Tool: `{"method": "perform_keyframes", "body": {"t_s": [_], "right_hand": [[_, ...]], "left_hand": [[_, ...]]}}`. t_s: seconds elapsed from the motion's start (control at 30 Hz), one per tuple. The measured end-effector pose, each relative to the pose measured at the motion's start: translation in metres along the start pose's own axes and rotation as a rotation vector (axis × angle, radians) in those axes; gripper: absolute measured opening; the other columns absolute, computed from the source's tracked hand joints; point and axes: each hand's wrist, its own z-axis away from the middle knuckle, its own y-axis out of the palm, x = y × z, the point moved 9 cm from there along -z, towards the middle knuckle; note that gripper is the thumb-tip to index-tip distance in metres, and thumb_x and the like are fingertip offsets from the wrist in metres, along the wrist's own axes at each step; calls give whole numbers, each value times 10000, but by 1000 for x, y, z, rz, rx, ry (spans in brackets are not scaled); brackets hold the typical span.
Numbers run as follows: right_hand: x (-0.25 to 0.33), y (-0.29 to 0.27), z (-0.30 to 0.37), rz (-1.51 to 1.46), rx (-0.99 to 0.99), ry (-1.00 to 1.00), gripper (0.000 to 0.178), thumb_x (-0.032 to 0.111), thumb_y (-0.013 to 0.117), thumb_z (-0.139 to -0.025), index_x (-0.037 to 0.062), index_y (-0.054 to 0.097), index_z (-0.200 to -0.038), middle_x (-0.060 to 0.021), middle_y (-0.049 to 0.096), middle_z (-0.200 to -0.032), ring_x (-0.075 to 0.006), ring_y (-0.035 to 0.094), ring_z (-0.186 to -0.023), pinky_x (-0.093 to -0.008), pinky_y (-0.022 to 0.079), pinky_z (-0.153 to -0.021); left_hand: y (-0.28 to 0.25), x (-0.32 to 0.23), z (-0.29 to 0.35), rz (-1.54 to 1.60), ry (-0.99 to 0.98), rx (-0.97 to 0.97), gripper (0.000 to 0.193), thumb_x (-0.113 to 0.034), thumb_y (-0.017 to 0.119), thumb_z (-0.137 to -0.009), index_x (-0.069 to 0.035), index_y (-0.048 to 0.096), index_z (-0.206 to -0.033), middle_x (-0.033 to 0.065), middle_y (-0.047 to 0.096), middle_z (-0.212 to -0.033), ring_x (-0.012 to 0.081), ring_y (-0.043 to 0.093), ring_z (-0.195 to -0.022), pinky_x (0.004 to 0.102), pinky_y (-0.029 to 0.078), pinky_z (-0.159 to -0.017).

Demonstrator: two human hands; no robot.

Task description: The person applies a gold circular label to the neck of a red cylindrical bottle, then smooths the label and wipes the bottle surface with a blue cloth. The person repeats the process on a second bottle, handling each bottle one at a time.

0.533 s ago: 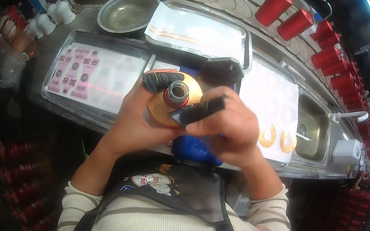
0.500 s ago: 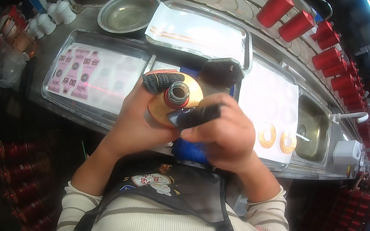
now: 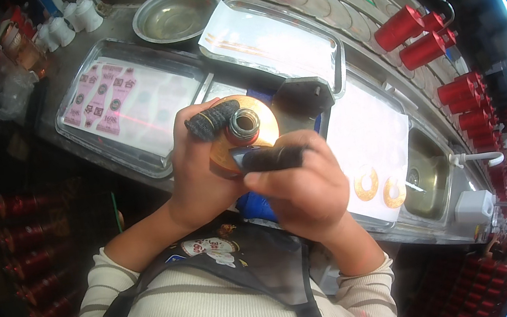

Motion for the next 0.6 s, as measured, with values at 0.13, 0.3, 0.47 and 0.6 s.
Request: {"method": "perform_keyframes", "body": {"t_s": [0.13,0.3,0.47,0.6], "right_hand": [[-4,2,-1,-186,93,22,274,-47,805,-647,59,718,-884,-84,720,-872,-276,665,-786,-367,536,-709],[-4,9,4,-189,139,-65,270,-49,801,-645,61,711,-874,-79,703,-852,-274,660,-784,-372,523,-694],[-11,8,13,6,48,35,420,-36,905,-636,104,670,-954,-94,662,-844,-247,647,-805,-336,515,-681],[7,15,15,-147,97,49,420,-64,893,-641,94,673,-962,-121,649,-897,-243,655,-817,-332,516,-695]], "left_hand": [[-1,3,4,0,22,8,762,-247,927,-648,-63,560,-1290,156,495,-1262,373,543,-1148,455,488,-945],[0,6,7,5,18,9,765,-248,941,-622,-74,572,-1269,149,491,-1261,374,534,-1154,455,482,-948],[0,8,10,-6,9,-16,765,-308,939,-634,-83,578,-1270,145,495,-1251,363,533,-1154,455,477,-948],[2,8,10,-48,62,-91,760,-362,935,-644,-73,593,-1259,139,503,-1226,361,534,-1141,461,465,-945]]}}
